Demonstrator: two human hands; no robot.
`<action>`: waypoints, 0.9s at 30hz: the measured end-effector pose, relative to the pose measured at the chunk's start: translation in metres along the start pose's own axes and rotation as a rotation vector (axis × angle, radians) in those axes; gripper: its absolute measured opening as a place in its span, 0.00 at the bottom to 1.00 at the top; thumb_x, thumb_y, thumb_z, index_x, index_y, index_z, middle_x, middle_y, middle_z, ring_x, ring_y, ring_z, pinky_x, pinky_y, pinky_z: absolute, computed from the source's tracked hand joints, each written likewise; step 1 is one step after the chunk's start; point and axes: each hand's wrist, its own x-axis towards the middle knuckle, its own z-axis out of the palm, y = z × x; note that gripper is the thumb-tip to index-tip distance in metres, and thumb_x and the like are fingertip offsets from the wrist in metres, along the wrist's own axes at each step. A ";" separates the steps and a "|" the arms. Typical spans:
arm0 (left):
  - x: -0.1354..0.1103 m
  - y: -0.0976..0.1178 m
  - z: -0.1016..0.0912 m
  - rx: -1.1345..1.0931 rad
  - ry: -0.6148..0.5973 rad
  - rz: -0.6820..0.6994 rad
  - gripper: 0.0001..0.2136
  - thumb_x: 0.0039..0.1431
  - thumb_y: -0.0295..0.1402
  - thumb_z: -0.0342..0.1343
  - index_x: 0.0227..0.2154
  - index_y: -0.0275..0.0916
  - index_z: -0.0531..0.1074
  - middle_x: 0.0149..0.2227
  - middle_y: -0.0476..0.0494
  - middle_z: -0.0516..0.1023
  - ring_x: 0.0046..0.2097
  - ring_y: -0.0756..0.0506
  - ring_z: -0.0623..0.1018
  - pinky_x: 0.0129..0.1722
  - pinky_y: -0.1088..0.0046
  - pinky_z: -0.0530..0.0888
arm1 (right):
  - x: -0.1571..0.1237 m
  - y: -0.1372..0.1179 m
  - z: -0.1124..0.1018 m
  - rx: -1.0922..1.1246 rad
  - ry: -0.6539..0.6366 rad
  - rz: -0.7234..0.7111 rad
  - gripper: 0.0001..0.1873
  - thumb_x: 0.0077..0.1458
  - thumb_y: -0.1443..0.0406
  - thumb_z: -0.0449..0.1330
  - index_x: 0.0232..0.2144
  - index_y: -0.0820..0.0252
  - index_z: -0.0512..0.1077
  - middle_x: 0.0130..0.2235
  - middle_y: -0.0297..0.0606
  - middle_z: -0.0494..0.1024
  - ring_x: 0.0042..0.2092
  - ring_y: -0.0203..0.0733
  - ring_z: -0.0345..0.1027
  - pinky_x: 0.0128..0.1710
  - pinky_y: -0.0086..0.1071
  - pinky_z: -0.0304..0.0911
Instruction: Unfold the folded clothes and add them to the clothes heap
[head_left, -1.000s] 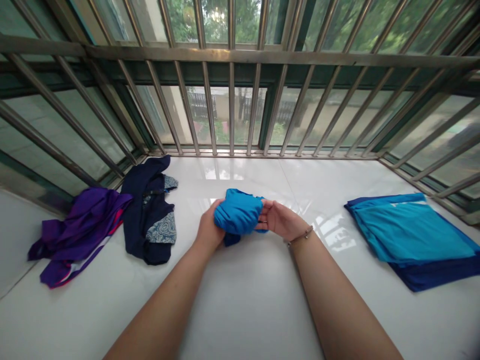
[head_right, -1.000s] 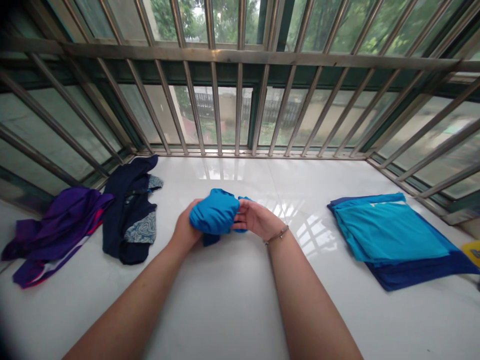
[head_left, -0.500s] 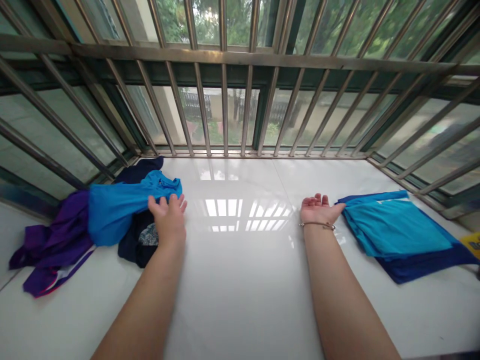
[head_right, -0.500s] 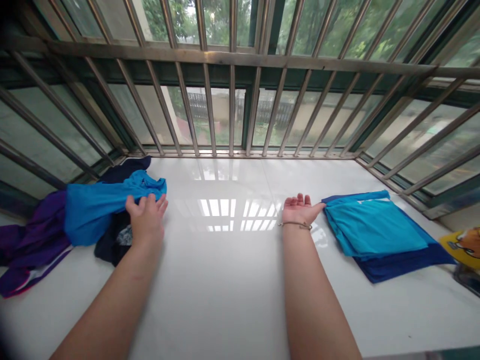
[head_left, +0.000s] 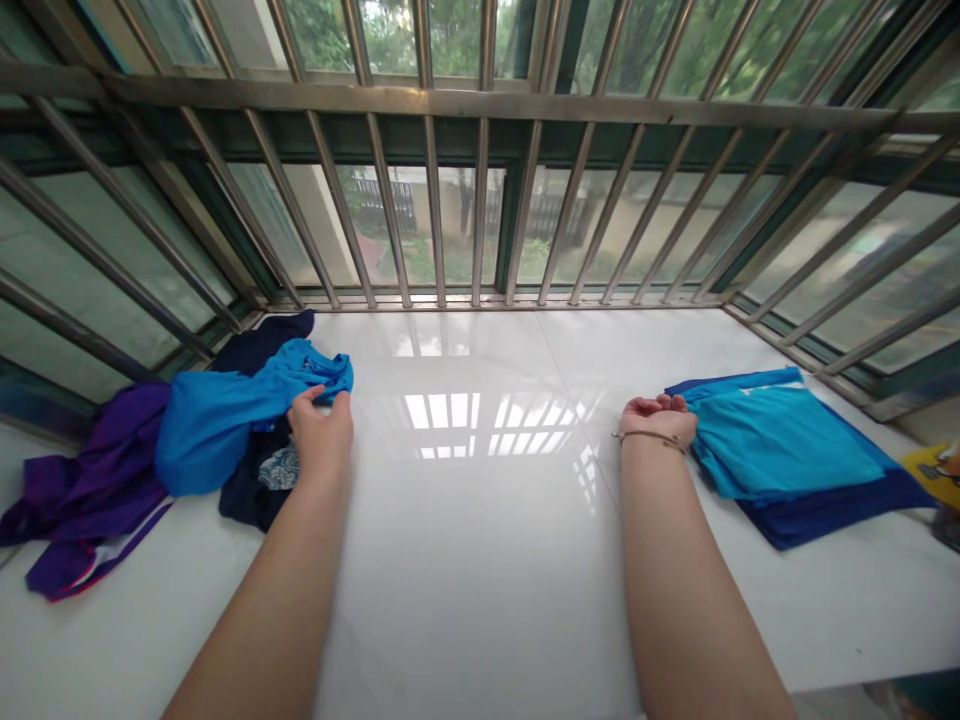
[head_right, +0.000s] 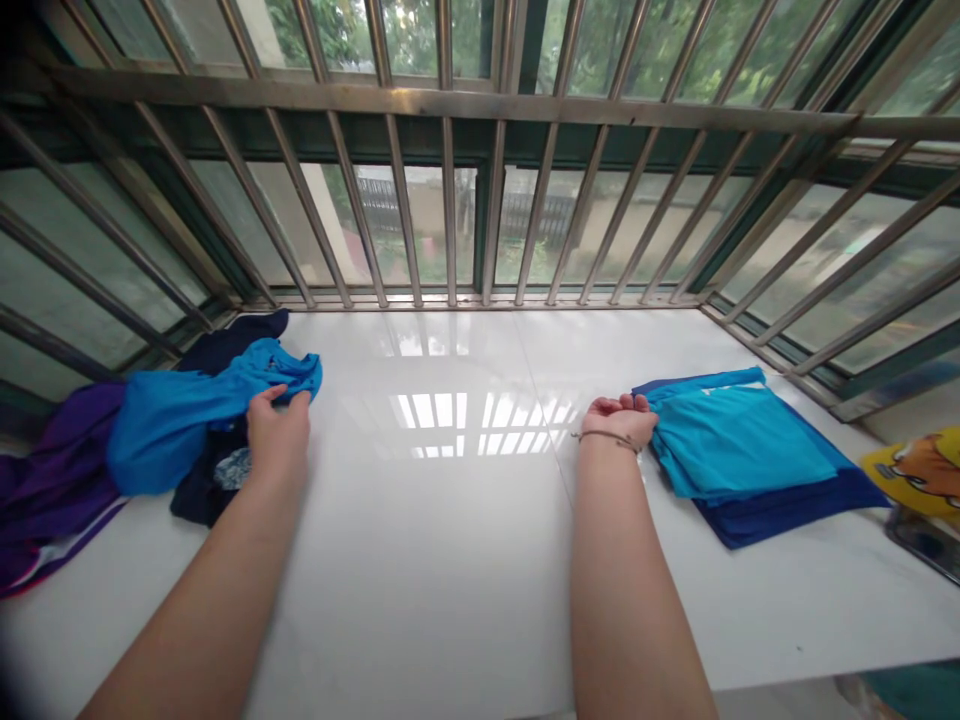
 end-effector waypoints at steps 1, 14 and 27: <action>0.006 -0.002 -0.006 0.038 0.085 -0.008 0.24 0.58 0.39 0.64 0.56 0.39 0.73 0.63 0.30 0.74 0.67 0.32 0.74 0.72 0.48 0.66 | 0.001 0.001 0.000 -0.009 0.001 -0.010 0.06 0.64 0.58 0.48 0.34 0.50 0.58 0.30 0.26 0.62 0.20 0.30 0.53 0.16 0.19 0.53; -0.010 0.015 -0.015 0.534 -0.227 0.183 0.12 0.61 0.43 0.61 0.39 0.41 0.80 0.37 0.34 0.82 0.45 0.28 0.81 0.51 0.49 0.75 | -0.005 -0.009 0.001 -0.048 -0.026 -0.037 0.12 0.65 0.61 0.48 0.29 0.53 0.50 0.25 0.25 0.54 0.19 0.30 0.46 0.16 0.20 0.48; -0.051 0.030 0.009 0.011 -0.783 0.642 0.31 0.55 0.43 0.70 0.62 0.46 0.77 0.57 0.37 0.83 0.57 0.35 0.82 0.62 0.56 0.76 | -0.136 0.038 0.007 -0.953 -1.789 0.775 0.27 0.66 0.47 0.65 0.22 0.56 0.67 0.20 0.32 0.71 0.22 0.34 0.62 0.23 0.28 0.62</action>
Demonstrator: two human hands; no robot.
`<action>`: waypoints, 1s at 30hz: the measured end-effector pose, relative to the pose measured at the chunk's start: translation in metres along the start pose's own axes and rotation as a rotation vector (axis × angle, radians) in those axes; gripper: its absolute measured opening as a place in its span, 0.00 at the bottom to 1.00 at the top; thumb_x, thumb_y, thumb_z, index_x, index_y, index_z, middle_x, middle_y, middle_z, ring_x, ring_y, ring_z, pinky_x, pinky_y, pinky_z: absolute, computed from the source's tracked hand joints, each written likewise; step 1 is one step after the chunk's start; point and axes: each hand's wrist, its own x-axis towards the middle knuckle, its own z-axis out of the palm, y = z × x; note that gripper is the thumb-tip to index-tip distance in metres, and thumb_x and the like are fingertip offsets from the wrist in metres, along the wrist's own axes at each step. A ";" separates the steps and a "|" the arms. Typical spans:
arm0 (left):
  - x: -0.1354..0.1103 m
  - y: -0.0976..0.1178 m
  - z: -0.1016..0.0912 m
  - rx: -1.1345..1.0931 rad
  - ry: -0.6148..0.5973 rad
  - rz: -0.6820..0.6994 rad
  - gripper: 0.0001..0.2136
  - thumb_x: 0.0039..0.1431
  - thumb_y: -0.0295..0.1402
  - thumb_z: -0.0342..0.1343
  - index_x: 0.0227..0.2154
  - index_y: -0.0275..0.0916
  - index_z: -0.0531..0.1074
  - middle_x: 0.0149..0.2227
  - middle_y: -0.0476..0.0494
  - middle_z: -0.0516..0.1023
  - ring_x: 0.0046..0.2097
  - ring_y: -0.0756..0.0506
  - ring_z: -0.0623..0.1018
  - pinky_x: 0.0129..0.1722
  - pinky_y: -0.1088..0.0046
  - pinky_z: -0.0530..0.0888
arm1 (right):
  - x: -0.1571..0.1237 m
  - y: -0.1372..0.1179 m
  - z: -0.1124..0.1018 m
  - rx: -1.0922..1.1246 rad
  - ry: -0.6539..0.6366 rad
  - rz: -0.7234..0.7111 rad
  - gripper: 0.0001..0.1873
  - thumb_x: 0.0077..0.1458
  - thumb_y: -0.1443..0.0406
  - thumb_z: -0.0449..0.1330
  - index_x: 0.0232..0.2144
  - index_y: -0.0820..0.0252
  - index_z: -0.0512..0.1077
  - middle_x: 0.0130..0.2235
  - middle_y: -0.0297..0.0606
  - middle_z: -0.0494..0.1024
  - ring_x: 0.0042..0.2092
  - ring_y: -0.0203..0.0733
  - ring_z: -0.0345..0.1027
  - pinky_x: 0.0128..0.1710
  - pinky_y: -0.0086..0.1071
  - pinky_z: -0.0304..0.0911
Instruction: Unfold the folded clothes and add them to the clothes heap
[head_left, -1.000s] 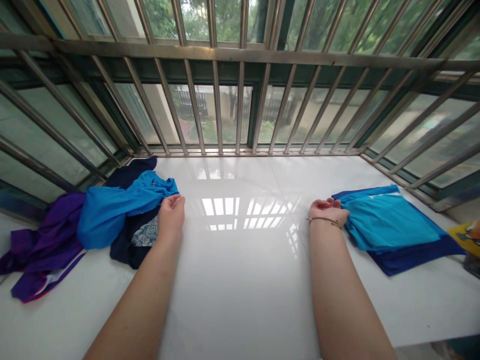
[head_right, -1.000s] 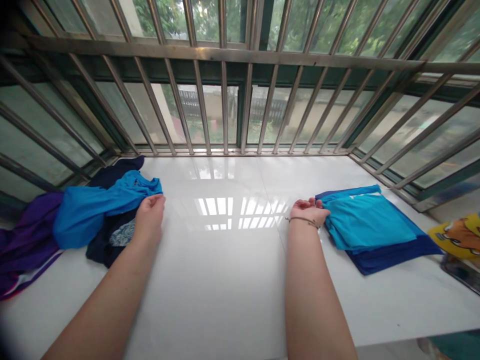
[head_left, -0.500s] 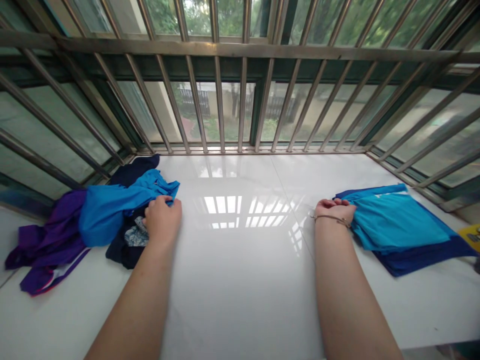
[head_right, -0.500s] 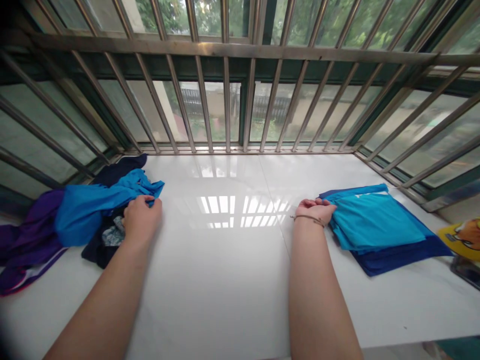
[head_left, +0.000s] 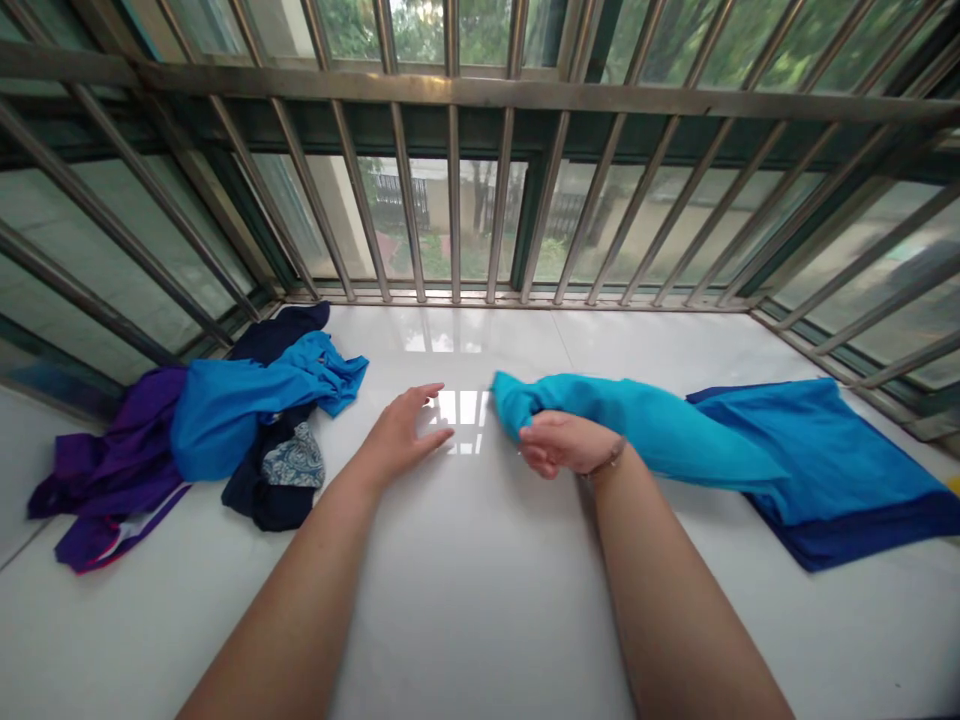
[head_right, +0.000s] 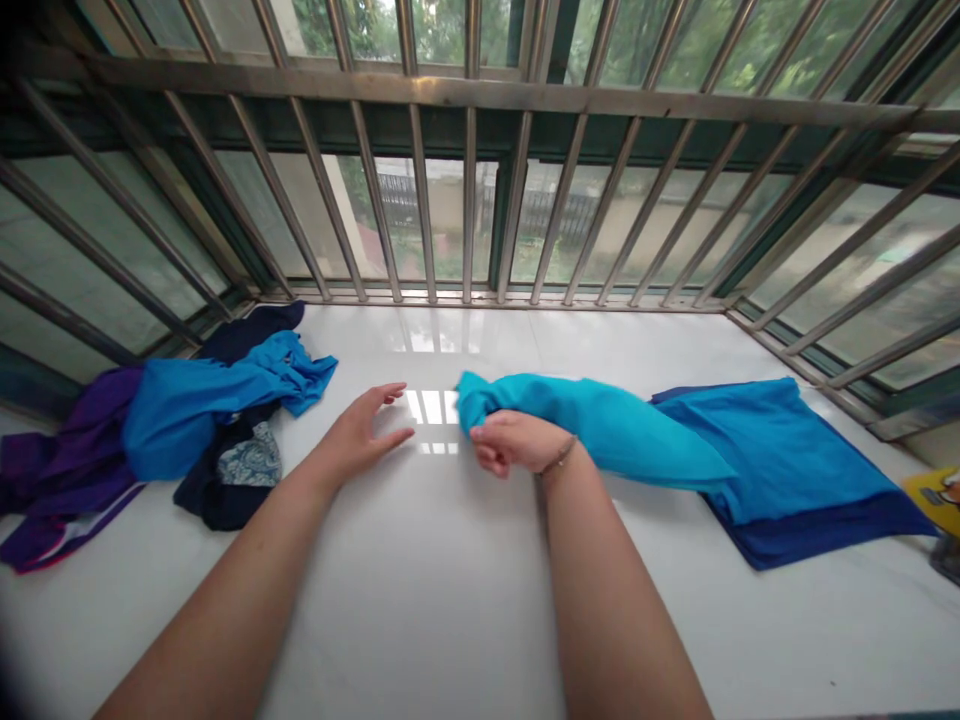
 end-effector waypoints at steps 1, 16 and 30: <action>-0.001 0.003 0.002 -0.014 -0.053 0.029 0.36 0.53 0.42 0.72 0.66 0.48 0.74 0.62 0.37 0.81 0.62 0.34 0.80 0.66 0.54 0.73 | 0.007 0.002 0.011 -0.047 -0.113 0.049 0.26 0.67 0.46 0.65 0.25 0.58 0.71 0.22 0.34 0.74 0.23 0.34 0.65 0.24 0.28 0.63; 0.007 -0.001 0.004 -0.412 0.307 -0.461 0.23 0.64 0.56 0.63 0.46 0.41 0.84 0.47 0.37 0.89 0.60 0.29 0.84 0.61 0.52 0.79 | 0.036 0.017 -0.002 -0.886 0.690 -0.385 0.32 0.46 0.50 0.81 0.52 0.49 0.82 0.61 0.47 0.79 0.66 0.65 0.67 0.70 0.62 0.57; 0.008 0.016 -0.016 -1.123 0.093 -0.578 0.30 0.67 0.61 0.58 0.58 0.43 0.79 0.51 0.34 0.87 0.66 0.26 0.79 0.62 0.33 0.77 | 0.006 0.005 0.006 0.146 0.228 0.056 0.34 0.56 0.34 0.69 0.45 0.56 0.85 0.45 0.45 0.88 0.47 0.53 0.83 0.52 0.47 0.78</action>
